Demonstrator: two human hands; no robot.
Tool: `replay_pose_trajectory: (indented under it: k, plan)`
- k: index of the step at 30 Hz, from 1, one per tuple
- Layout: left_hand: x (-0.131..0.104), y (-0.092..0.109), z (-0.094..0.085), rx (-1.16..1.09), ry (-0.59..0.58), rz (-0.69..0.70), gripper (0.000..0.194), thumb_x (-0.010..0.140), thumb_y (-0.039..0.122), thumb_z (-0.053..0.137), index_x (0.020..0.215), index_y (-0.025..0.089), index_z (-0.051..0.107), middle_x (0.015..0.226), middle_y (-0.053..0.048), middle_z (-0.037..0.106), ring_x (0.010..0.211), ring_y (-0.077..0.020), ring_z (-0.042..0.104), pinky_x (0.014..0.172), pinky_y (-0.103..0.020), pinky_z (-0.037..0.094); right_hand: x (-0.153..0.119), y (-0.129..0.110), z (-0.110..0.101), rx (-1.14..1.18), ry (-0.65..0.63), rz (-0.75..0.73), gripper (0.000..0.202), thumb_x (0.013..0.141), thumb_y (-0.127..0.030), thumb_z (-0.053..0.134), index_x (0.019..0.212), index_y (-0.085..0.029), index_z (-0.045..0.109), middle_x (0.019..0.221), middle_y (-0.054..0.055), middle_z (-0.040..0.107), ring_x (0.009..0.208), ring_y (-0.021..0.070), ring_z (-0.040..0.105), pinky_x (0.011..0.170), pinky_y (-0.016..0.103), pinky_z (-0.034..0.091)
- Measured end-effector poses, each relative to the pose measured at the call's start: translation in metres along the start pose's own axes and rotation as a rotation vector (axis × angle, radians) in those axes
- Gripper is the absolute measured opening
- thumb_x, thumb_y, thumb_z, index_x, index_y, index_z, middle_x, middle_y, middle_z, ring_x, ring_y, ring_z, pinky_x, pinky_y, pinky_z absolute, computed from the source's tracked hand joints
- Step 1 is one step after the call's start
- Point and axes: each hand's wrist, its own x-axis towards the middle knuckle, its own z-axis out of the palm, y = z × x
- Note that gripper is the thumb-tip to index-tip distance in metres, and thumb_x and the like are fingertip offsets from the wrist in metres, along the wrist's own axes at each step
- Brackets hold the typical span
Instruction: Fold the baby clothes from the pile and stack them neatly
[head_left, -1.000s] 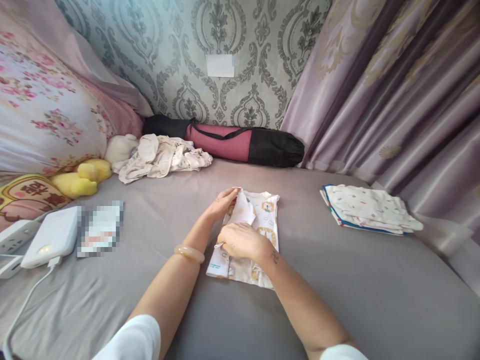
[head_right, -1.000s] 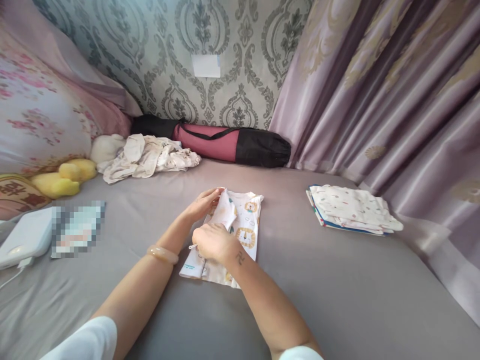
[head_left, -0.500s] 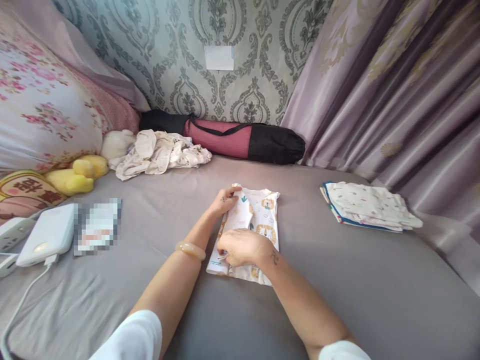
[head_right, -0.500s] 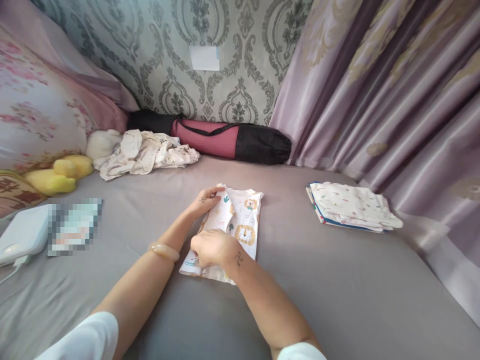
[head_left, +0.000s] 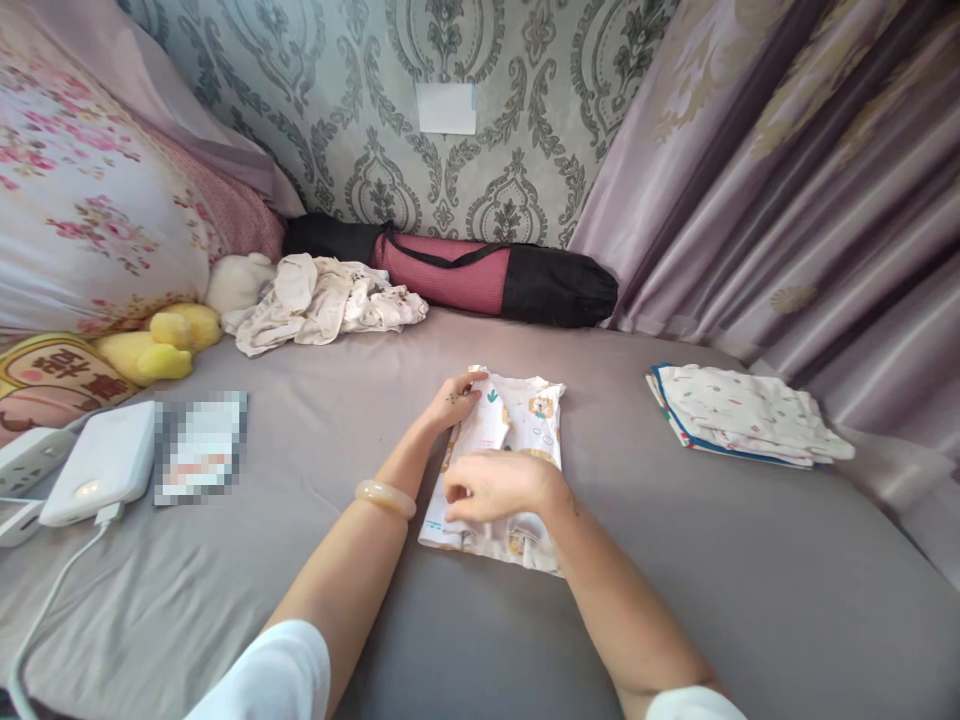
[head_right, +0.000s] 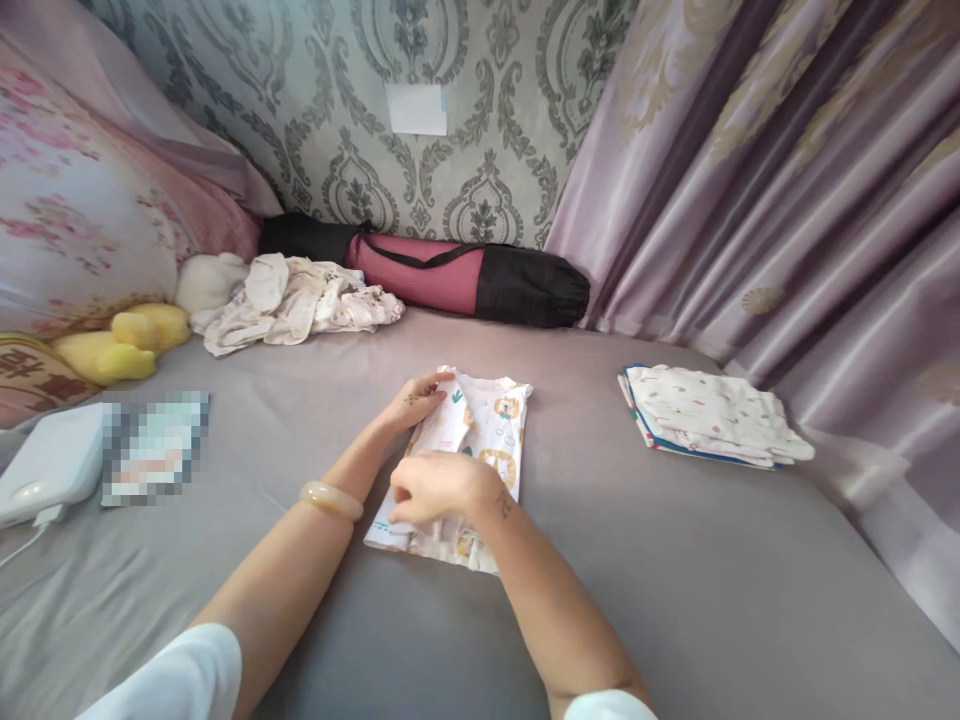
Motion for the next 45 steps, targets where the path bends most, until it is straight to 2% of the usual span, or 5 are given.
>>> replay_pose_trajectory:
  k: [8,17,27,36,45]
  plan:
    - [0.007,-0.004,0.002,0.137,0.017,0.091,0.043,0.075,0.019,0.057,0.116,0.016,0.068,0.085,-0.004,0.067,0.083,-0.0198,0.059,0.091,-0.036,0.045,0.006,0.044,0.007,-0.084,0.531,0.354,0.034,0.095,-0.022,0.039,0.12,-0.01,0.058,0.127,0.019,0.058,0.12,0.026,0.052,0.099,0.038,0.039]
    - [0.005,-0.01,0.003,0.331,0.03,0.194,0.044,0.081,0.016,0.048,0.122,0.021,0.065,0.119,-0.006,0.067,0.117,-0.0252,0.052,0.106,-0.043,0.037,0.042,0.05,0.066,-0.116,0.689,0.385,0.073,0.097,-0.05,0.025,0.151,-0.002,0.019,0.159,0.02,0.009,0.147,0.03,0.003,0.118,0.051,0.005]
    - [0.011,-0.029,0.01,0.507,0.026,0.272,0.043,0.084,0.014,0.044,0.123,0.022,0.062,0.136,-0.009,0.055,0.129,-0.0249,0.045,0.109,-0.047,0.032,0.047,0.048,0.069,-0.176,0.684,0.416,0.075,0.097,-0.051,0.026,0.148,0.004,0.024,0.157,0.024,0.016,0.147,0.0326,0.01,0.118,0.049,0.005]
    - [-0.006,-0.006,-0.012,0.106,0.181,0.004,0.037,0.083,0.022,0.047,0.116,0.015,0.064,0.114,-0.011,0.065,0.108,-0.0239,0.059,0.095,-0.037,0.047,0.021,0.077,0.044,0.235,0.631,0.295,0.065,0.099,-0.051,0.012,0.152,-0.015,0.025,0.16,0.009,0.017,0.147,0.0188,0.014,0.119,0.039,0.014]
    - [-0.09,0.024,0.012,0.858,-0.259,0.219,0.06,0.094,0.045,0.038,0.141,0.008,0.04,0.153,-0.019,0.033,0.144,-0.0321,0.024,0.116,-0.047,0.024,0.009,0.095,0.056,-0.095,0.646,0.316,0.058,0.098,-0.036,0.022,0.151,-0.013,0.026,0.16,0.011,0.017,0.147,0.0233,0.01,0.118,0.048,0.008]
